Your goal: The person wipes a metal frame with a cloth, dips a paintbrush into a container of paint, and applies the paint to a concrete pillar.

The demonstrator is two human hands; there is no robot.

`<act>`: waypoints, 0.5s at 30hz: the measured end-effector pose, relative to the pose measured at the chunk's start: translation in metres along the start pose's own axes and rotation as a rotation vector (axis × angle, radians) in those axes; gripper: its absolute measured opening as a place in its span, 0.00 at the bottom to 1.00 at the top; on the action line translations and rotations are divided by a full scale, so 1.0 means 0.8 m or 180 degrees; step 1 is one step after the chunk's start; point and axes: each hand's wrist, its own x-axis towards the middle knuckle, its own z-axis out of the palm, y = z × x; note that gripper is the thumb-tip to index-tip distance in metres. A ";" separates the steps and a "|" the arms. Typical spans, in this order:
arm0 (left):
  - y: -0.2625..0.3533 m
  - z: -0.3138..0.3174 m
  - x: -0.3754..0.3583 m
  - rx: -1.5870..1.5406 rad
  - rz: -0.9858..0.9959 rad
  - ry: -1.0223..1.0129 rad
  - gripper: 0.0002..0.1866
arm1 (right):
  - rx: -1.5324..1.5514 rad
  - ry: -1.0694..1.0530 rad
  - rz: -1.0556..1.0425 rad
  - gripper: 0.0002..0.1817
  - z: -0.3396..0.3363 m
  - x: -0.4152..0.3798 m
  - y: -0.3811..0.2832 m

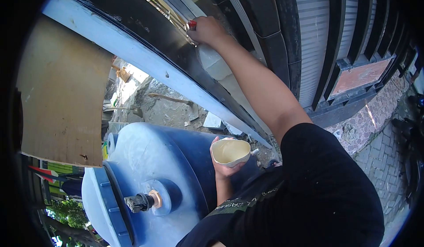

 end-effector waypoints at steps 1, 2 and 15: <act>0.001 0.001 0.000 0.0011 -0.0025 0.0006 0.59 | 0.0056 0.0124 0.0072 0.18 -0.003 -0.008 0.003; 0.002 0.001 -0.003 0.0026 -0.0058 0.0027 0.59 | 0.0118 0.0232 0.0142 0.17 -0.004 -0.018 0.004; -0.003 -0.002 -0.005 0.0027 -0.0098 0.0105 0.58 | 0.0144 0.0830 0.0722 0.17 -0.019 -0.019 0.010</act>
